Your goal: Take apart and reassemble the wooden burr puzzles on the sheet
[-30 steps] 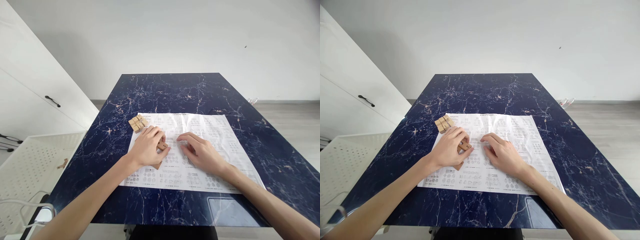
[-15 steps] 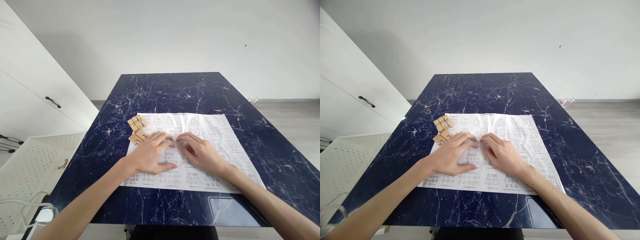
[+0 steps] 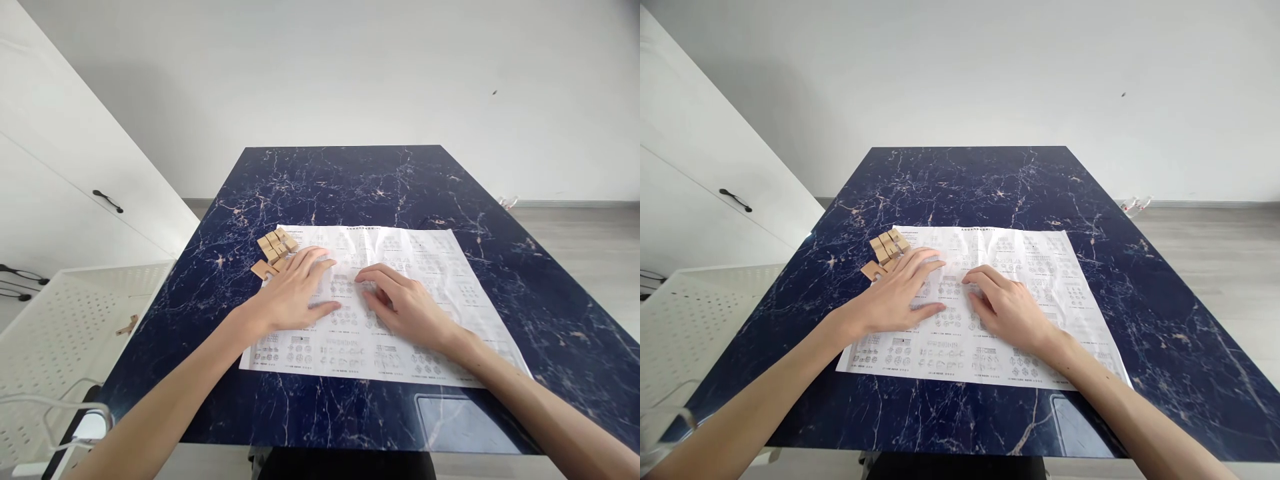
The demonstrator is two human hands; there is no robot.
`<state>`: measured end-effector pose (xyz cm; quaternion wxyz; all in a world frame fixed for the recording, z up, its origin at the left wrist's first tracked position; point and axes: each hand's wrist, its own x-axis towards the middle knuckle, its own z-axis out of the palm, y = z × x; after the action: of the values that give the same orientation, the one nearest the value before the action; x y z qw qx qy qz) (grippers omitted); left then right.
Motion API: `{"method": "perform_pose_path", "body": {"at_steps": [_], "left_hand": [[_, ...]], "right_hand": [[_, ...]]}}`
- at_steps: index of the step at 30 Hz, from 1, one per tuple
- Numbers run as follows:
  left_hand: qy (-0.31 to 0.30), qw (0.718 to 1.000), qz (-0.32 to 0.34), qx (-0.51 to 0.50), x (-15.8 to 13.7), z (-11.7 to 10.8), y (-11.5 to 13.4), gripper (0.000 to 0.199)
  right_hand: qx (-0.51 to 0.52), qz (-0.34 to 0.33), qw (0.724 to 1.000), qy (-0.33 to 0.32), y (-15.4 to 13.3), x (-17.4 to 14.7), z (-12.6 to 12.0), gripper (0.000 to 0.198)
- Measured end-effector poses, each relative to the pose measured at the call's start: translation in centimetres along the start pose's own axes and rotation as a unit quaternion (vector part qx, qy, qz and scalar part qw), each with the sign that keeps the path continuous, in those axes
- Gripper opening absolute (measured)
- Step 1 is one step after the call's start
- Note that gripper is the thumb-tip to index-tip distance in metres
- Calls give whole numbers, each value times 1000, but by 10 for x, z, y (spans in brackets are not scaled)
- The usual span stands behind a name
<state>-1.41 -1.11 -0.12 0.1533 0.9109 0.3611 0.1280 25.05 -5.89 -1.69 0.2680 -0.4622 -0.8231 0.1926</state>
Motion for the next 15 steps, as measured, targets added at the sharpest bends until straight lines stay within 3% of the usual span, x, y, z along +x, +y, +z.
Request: {"method": "perform_pose_path", "body": {"at_steps": [6, 15], "left_hand": [[-20, 1000, 3, 5, -1, -10, -11, 84], [22, 999, 15, 34, 1, -13, -19, 58]], "right_hand": [[-6, -6, 1000, -8, 1, 0, -1, 21], [-10, -13, 1000, -10, 1, 0, -2, 21]]}}
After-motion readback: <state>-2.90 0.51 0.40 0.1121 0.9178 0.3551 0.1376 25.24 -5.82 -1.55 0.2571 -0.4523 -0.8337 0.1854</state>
